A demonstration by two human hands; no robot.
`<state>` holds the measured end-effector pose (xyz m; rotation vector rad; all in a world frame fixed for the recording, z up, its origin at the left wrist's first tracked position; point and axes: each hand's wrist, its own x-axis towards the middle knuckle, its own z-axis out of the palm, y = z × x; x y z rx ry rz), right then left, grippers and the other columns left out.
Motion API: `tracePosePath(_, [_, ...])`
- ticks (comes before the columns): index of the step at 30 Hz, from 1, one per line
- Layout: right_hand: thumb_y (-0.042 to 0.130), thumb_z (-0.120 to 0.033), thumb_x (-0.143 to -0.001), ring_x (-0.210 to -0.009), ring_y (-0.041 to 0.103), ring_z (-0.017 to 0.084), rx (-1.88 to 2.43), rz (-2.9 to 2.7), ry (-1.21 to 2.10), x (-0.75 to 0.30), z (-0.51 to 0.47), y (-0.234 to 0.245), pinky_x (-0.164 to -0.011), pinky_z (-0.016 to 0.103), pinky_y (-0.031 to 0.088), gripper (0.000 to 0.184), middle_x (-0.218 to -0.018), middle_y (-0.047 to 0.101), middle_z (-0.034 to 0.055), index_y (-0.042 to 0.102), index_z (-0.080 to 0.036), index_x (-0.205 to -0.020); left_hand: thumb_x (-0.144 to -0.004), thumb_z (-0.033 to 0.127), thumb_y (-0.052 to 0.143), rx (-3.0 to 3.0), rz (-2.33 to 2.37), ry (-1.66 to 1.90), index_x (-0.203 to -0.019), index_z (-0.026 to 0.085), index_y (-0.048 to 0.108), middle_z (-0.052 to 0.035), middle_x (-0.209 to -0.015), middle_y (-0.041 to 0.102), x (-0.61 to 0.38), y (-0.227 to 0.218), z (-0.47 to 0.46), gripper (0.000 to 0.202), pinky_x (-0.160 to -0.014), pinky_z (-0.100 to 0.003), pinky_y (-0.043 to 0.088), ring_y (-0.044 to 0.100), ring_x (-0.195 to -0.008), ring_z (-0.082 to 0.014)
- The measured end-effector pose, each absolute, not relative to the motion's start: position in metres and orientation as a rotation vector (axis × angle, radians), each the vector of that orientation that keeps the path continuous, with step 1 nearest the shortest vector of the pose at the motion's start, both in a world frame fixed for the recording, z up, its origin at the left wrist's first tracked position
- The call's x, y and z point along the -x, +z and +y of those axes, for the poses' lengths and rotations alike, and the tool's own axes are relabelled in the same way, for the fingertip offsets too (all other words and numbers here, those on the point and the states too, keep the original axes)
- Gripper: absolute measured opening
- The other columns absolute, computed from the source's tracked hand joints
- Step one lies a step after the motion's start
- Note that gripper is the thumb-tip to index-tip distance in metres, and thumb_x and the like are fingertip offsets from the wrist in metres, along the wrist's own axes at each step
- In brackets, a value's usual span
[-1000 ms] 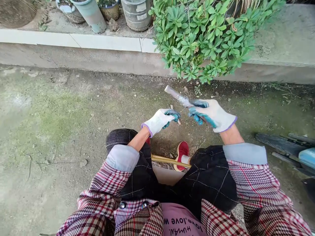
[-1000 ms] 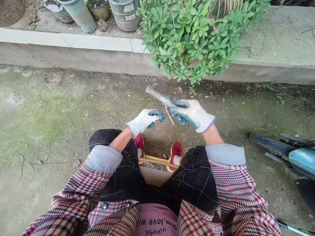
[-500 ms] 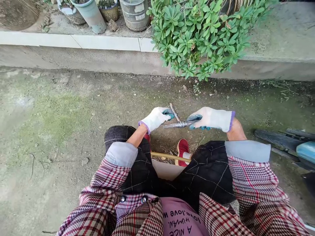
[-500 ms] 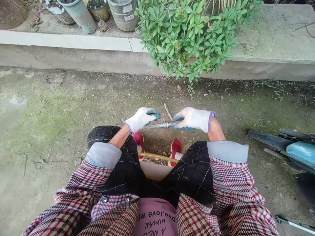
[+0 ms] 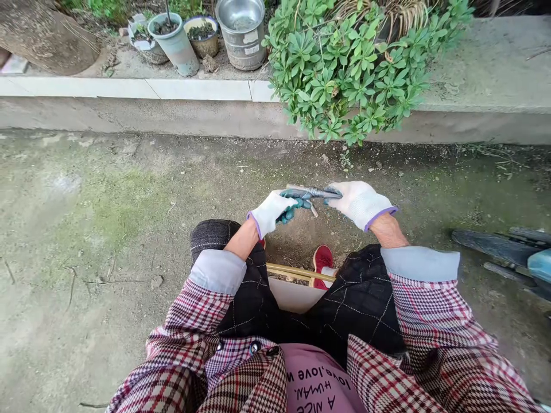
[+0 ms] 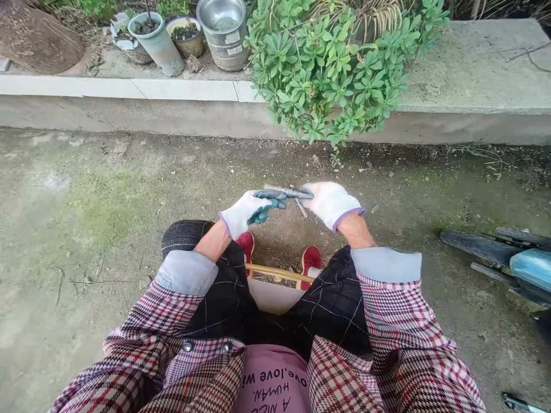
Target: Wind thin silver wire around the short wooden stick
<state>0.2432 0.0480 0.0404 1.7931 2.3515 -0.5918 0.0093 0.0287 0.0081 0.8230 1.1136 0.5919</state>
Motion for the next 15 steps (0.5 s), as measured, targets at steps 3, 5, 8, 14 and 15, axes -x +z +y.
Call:
tracePosePath(3, [0.066,-0.031,-0.094,-0.095,0.075,0.027,-1.957,2.463,-0.749,-0.239,0.044,0.039,-0.080,0.034,0.052,0.024,-0.106,0.084,0.0074,0.082,-0.020,-0.108,-0.084,0.006,0.067,-0.559,0.900,0.615,-0.110,0.012,0.076,-0.0103,-0.098,0.083,-0.007,0.011,0.027,0.028,-0.039,-0.016,0.026,0.032,-0.039,-0.0006])
tracePosePath(5, [0.068,-0.029,-0.092,-0.098,0.076,0.026,-2.046,2.505,-0.899,-0.238,0.042,0.035,-0.086,0.033,0.056,0.024,-0.105,0.085,0.0046,0.083,-0.021,-0.109,-0.087,0.003,0.066,-0.412,0.818,0.657,-0.108,0.012,0.074,-0.0107,-0.102,0.084,-0.006,0.009,0.029,0.024,-0.038,-0.014,0.026,0.034,-0.039,0.0001])
tracePosePath(8, [0.070,-0.030,-0.092,-0.100,0.078,0.027,-2.105,2.530,-0.939,-0.239,0.042,0.028,-0.091,0.036,0.058,0.027,-0.107,0.085,0.0047,0.084,-0.022,-0.114,-0.095,0.001,0.057,-0.177,0.774,0.756,-0.104,0.012,0.070,-0.0084,-0.101,0.083,-0.005,0.004,0.036,0.019,-0.037,-0.010,0.029,0.044,-0.041,0.0002])
tracePosePath(14, [0.071,-0.031,-0.093,-0.115,0.077,0.030,-2.022,2.533,-0.915,-0.233,0.041,0.020,-0.102,0.041,0.058,0.037,-0.124,0.084,0.0076,0.081,-0.023,-0.128,-0.110,0.009,0.038,0.098,0.863,0.790,-0.099,0.010,0.067,0.0010,-0.062,0.062,0.004,0.000,0.049,0.030,-0.037,-0.007,0.029,0.041,-0.037,-0.0002])
tracePosePath(15, [0.070,-0.032,-0.094,-0.117,0.076,0.031,-2.039,2.517,-0.900,-0.232,0.042,0.021,-0.103,0.042,0.057,0.037,-0.126,0.083,0.0085,0.080,-0.023,-0.129,-0.109,0.008,0.040,0.067,0.866,0.842,-0.100,0.010,0.067,0.0002,-0.065,0.064,0.006,0.001,0.050,0.029,-0.037,-0.007,0.029,0.043,-0.039,0.0000])
